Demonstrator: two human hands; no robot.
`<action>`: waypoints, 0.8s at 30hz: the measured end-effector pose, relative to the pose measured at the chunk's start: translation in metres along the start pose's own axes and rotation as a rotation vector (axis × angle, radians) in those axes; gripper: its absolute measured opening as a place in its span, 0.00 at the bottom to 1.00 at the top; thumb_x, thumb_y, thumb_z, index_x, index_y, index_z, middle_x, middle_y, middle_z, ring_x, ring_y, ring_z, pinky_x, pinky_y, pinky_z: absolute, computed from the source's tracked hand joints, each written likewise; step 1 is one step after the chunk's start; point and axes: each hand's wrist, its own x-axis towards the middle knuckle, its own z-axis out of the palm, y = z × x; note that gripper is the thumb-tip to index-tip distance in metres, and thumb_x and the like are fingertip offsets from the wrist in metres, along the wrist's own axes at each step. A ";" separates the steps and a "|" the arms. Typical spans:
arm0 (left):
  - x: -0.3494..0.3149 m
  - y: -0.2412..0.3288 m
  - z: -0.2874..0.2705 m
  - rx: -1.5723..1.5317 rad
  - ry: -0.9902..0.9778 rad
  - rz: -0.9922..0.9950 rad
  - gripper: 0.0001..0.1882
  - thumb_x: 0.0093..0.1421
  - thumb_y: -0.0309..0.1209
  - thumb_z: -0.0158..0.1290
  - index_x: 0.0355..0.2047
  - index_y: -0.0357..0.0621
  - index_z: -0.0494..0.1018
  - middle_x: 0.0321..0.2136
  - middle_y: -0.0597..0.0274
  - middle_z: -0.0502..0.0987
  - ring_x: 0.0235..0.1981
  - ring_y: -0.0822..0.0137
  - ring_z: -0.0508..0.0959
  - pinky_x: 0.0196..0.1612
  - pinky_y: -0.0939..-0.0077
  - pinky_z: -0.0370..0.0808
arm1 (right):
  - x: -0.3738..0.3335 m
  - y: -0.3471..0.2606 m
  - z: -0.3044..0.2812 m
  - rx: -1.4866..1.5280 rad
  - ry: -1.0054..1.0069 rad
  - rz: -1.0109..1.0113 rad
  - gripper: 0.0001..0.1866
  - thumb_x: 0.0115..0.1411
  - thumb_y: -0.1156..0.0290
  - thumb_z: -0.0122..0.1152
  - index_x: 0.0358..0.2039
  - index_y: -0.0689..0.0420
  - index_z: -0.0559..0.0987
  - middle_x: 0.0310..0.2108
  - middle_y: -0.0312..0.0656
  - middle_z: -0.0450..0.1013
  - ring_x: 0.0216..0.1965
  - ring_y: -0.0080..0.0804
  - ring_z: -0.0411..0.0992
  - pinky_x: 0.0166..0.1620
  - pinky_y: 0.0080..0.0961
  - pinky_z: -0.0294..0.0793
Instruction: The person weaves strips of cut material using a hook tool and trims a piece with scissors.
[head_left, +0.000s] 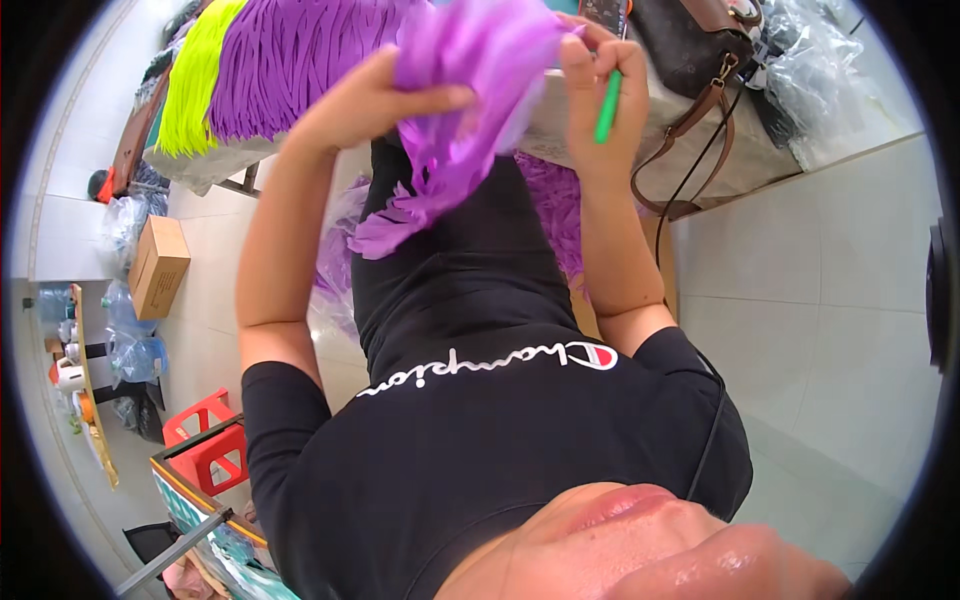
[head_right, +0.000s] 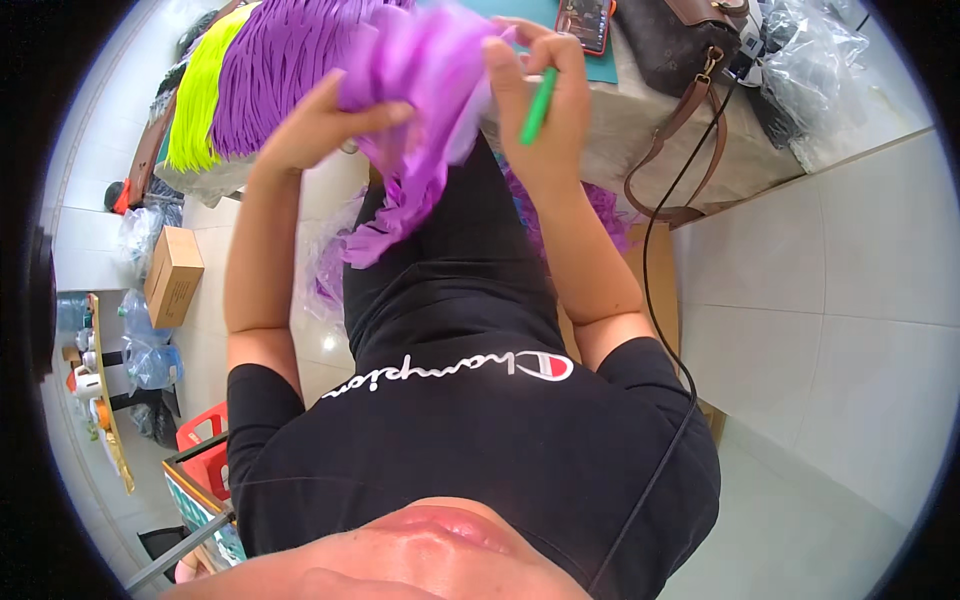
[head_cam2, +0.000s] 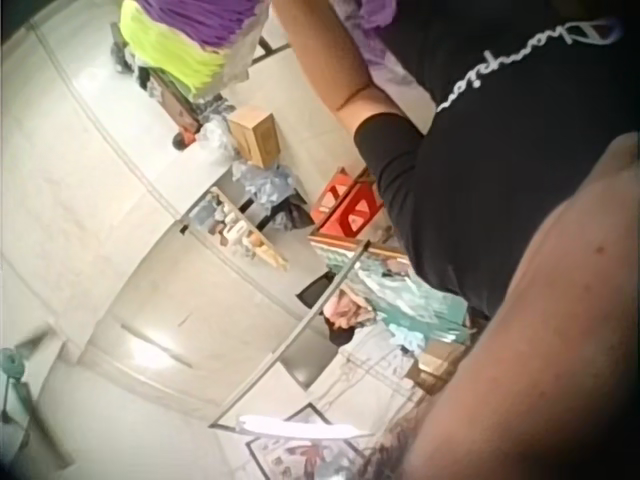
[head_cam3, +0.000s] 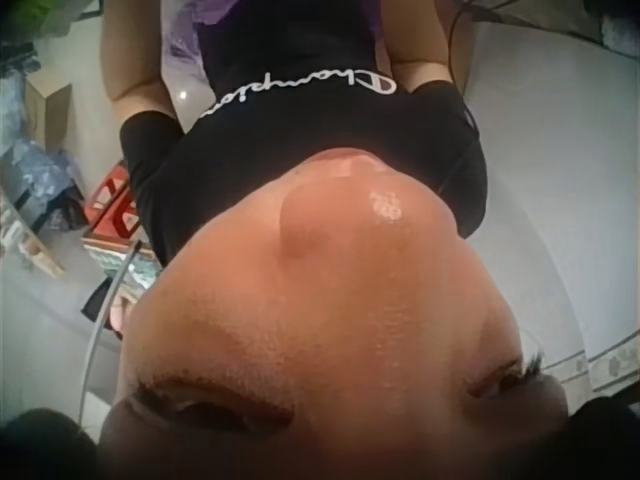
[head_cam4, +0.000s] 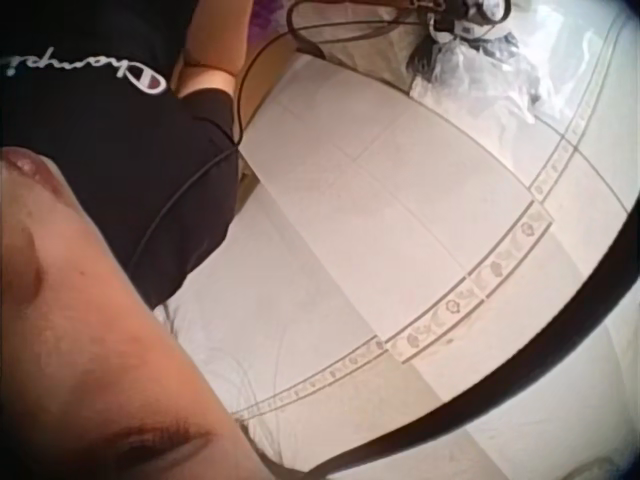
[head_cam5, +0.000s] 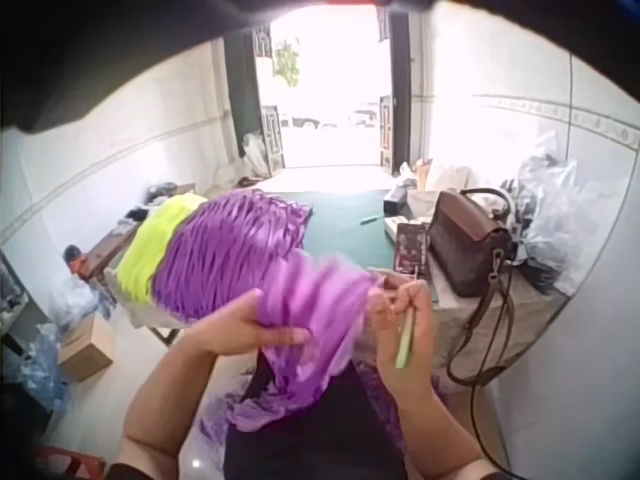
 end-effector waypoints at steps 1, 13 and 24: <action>-0.001 0.014 -0.007 -0.013 0.131 0.075 0.15 0.60 0.34 0.60 0.43 0.38 0.77 0.33 0.69 0.80 0.33 0.75 0.78 0.40 0.78 0.74 | -0.005 0.011 -0.003 0.161 0.048 0.091 0.17 0.59 0.69 0.66 0.29 0.58 0.63 0.40 0.48 0.76 0.31 0.25 0.69 0.36 0.21 0.71; -0.001 0.118 -0.058 -1.082 0.228 0.358 0.16 0.67 0.35 0.48 0.46 0.34 0.73 0.43 0.47 0.79 0.42 0.61 0.82 0.47 0.68 0.81 | -0.023 -0.036 -0.042 0.560 -0.202 0.516 0.12 0.55 0.70 0.67 0.35 0.60 0.73 0.25 0.38 0.73 0.28 0.22 0.70 0.33 0.18 0.69; -0.082 -0.014 0.105 -1.223 0.515 -0.235 0.21 0.64 0.25 0.43 0.56 0.28 0.63 0.54 0.48 0.71 0.56 0.56 0.72 0.61 0.60 0.67 | -0.061 0.002 -0.085 -0.141 -0.607 0.701 0.17 0.62 0.62 0.58 0.42 0.65 0.77 0.38 0.46 0.79 0.40 0.29 0.76 0.45 0.27 0.73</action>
